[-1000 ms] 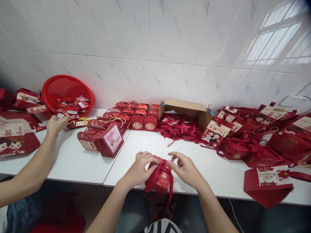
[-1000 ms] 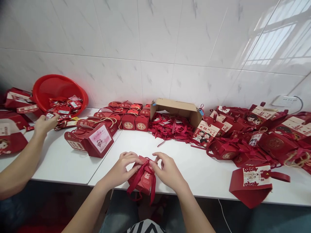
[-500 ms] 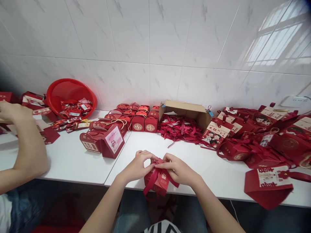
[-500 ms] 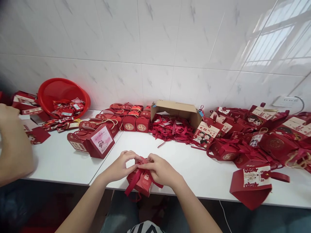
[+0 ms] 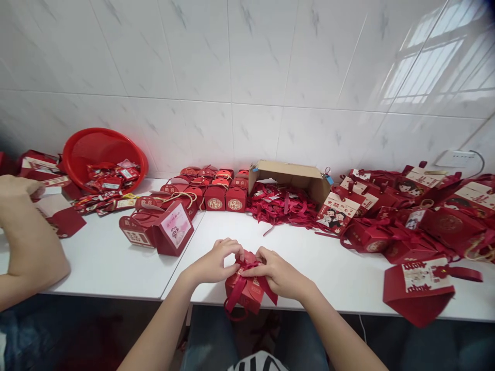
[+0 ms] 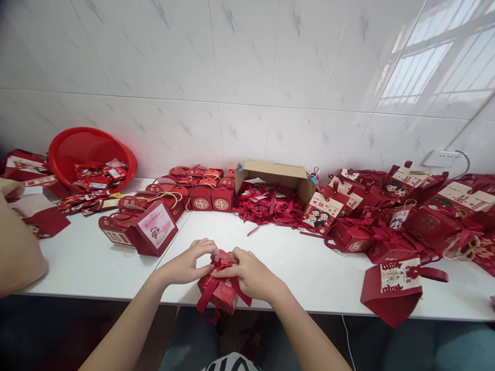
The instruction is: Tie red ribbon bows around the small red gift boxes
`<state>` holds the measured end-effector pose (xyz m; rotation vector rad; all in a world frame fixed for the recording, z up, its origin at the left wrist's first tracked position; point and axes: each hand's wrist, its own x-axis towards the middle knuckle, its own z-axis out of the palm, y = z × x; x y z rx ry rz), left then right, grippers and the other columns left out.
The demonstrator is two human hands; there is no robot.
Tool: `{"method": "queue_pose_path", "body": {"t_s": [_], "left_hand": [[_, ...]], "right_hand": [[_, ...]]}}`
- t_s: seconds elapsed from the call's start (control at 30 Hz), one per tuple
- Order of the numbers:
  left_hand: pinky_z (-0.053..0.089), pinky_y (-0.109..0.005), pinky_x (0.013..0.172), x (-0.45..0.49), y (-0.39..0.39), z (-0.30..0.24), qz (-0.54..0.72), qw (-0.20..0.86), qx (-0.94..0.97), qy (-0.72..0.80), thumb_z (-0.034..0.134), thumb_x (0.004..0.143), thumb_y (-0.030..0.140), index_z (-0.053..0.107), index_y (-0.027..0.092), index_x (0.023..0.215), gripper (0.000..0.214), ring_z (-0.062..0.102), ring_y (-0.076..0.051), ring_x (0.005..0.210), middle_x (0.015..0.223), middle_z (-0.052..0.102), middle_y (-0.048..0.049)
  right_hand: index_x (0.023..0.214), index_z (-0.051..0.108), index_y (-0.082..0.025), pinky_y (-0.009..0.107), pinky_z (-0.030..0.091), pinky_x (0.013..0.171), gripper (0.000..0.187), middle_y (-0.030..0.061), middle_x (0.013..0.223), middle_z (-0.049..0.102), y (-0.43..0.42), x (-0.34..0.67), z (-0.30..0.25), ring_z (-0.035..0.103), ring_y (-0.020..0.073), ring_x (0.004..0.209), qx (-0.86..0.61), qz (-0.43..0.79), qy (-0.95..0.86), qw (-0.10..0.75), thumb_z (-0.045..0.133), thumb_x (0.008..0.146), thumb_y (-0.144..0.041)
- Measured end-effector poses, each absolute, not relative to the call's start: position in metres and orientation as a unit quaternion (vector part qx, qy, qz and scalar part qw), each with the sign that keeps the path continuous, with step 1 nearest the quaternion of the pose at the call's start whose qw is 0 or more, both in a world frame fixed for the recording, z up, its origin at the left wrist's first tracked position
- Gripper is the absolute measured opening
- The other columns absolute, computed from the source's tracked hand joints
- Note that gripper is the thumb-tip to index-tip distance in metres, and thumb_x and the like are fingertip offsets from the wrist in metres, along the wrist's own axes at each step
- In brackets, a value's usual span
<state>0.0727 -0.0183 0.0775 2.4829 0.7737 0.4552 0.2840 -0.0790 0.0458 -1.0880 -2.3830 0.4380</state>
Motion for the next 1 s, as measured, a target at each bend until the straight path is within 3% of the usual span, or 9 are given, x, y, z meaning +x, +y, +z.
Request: {"method": "queue_pose_path", "body": {"t_s": [0.2,0.37,0.7,0.87,1.0], "left_hand": [[0.035,-0.036,0.085,0.079,-0.015,0.077,0.151,0.214,0.923,0.283,0.049,0.067,0.011,0.058,0.022,0.072,0.015,0.046,-0.021,0.086,0.083,0.054,-0.0013],[0.037,-0.037,0.087,0.089,-0.017,0.071,0.197,0.279,0.894,0.289,0.044,0.083,0.021,0.05,0.021,0.071,0.013,0.043,-0.021,0.092,0.088,0.051,-0.002],[0.035,-0.037,0.094,0.083,-0.011,0.057,0.206,0.292,0.881,0.31,0.048,0.088,0.033,0.046,0.021,0.076,0.017,0.042,-0.019,0.102,0.099,0.053,-0.0023],[0.035,-0.037,0.098,0.088,-0.019,0.055,0.274,0.316,0.858,0.297,0.05,0.085,0.027,0.047,0.022,0.079,0.009,0.045,-0.02,0.11,0.107,0.056,-0.0054],[0.039,-0.034,0.093,0.095,-0.028,0.056,0.306,0.372,0.821,0.305,0.052,0.082,0.021,0.042,0.022,0.075,0.013,0.051,-0.019,0.103,0.097,0.061,-0.0035]], "right_hand": [[0.115,0.063,-0.036,0.029,0.041,0.072,0.048,0.0028,0.085,0.041,-0.077,0.283,0.043,0.043,0.0166,0.081,-0.393,0.163,-0.872,0.243,0.047,0.084,-0.003],[0.112,0.065,-0.035,0.03,0.041,0.073,0.049,0.003,0.084,0.042,-0.076,0.283,0.041,0.043,0.0169,0.081,-0.389,0.16,-0.872,0.25,0.047,0.082,0.0],[0.108,0.068,-0.034,0.032,0.042,0.077,0.045,0.0032,0.085,0.042,-0.077,0.285,0.04,0.044,0.0169,0.083,-0.39,0.196,-0.862,0.258,0.047,0.084,-0.003],[0.105,0.068,-0.03,0.03,0.043,0.075,0.043,0.0031,0.088,0.044,-0.076,0.288,0.035,0.047,0.0157,0.084,-0.373,0.246,-0.83,0.334,0.041,0.084,-0.003],[0.099,0.056,-0.021,0.027,0.043,0.067,0.019,0.0013,0.085,0.052,-0.079,0.287,0.034,0.05,0.0138,0.074,-0.406,0.308,-0.741,0.437,0.044,0.087,-0.011]]}}
